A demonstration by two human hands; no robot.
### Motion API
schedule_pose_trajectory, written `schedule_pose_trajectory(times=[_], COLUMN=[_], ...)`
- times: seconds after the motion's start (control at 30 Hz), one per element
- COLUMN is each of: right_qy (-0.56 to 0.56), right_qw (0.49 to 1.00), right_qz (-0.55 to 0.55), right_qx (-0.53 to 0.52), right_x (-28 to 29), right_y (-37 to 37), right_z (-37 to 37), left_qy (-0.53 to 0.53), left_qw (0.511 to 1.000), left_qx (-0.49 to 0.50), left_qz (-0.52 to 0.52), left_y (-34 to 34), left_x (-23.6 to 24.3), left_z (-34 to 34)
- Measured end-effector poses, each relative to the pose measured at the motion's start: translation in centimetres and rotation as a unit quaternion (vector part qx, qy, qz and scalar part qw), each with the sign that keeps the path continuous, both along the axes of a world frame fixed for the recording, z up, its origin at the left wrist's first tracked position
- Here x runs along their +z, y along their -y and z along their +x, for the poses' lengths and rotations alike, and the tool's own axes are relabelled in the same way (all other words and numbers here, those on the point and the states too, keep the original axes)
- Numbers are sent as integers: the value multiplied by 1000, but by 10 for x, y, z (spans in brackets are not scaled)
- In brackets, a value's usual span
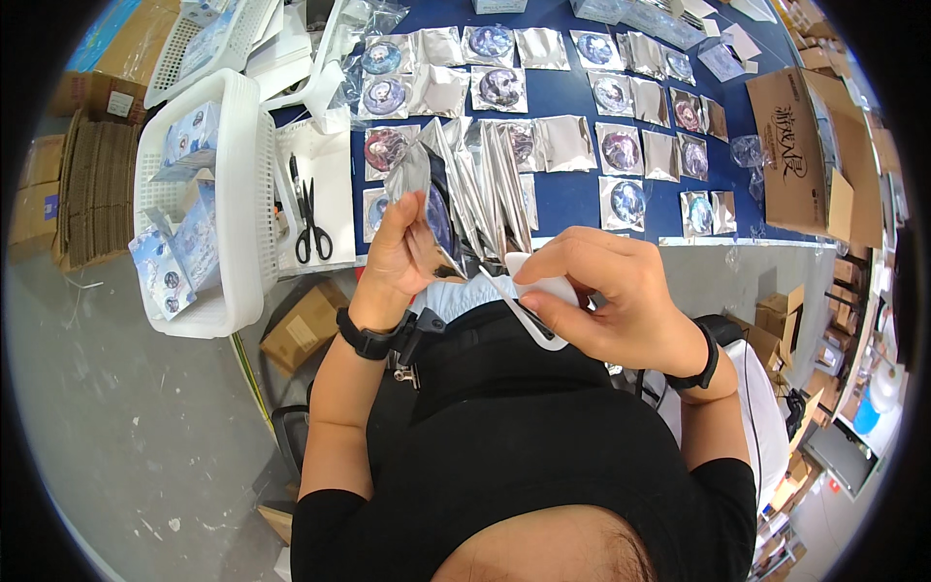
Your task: The person opens silver foil packets to reveal round character badges. They then place the badges into small white cardboard boxes arranged on a blue table. The person handles the badges and packets one at a time, organizing them into the boxes.
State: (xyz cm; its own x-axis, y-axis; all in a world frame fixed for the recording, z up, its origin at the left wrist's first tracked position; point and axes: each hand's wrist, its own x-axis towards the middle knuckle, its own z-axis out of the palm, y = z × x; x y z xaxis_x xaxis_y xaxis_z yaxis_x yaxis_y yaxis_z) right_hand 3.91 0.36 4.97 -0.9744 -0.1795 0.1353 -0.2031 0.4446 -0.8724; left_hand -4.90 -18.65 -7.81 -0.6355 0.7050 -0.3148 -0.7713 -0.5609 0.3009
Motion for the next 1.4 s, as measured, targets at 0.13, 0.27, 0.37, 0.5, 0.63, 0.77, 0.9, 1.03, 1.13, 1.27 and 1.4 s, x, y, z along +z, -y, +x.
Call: schedule_pose_trajectory(times=[0.13,0.27,0.37,0.5,0.63,0.77,0.9,1.03,1.13,1.27,1.4], right_qy=[-26,-25,-13,-29,-67,-134,-196,-192,-138,-150,-158], right_qw=[1000,999,999,999,997,986,971,965,967,966,961], right_qz=[4,21,43,38,12,43,48,19,-16,-44,-45], right_qx=[-13,-11,-12,-17,-44,-83,-126,-180,-213,-206,-224], right_x=[-5,-1,2,-1,-9,-18,-27,-29,-30,-32,-33], right_y=[5,7,6,8,12,18,22,23,18,20,23], right_z=[-1,-1,-2,-4,-7,-12,-21,-28,-35,-41,-39], left_qy=[14,10,14,-2,-37,-97,-148,-198,-204,-206,-203], left_qw=[999,999,994,995,995,986,982,973,972,971,971], left_qx=[32,34,69,68,54,99,65,33,5,23,37], left_qz=[-26,-39,-83,-77,-80,-88,-100,-115,-113,-116,-118], left_y=[-1,5,3,4,3,-3,-3,-2,-1,0,-1], left_x=[0,-5,1,4,9,12,19,26,28,29,31], left_z=[5,3,3,2,0,-1,-4,-4,-4,-6,-5])
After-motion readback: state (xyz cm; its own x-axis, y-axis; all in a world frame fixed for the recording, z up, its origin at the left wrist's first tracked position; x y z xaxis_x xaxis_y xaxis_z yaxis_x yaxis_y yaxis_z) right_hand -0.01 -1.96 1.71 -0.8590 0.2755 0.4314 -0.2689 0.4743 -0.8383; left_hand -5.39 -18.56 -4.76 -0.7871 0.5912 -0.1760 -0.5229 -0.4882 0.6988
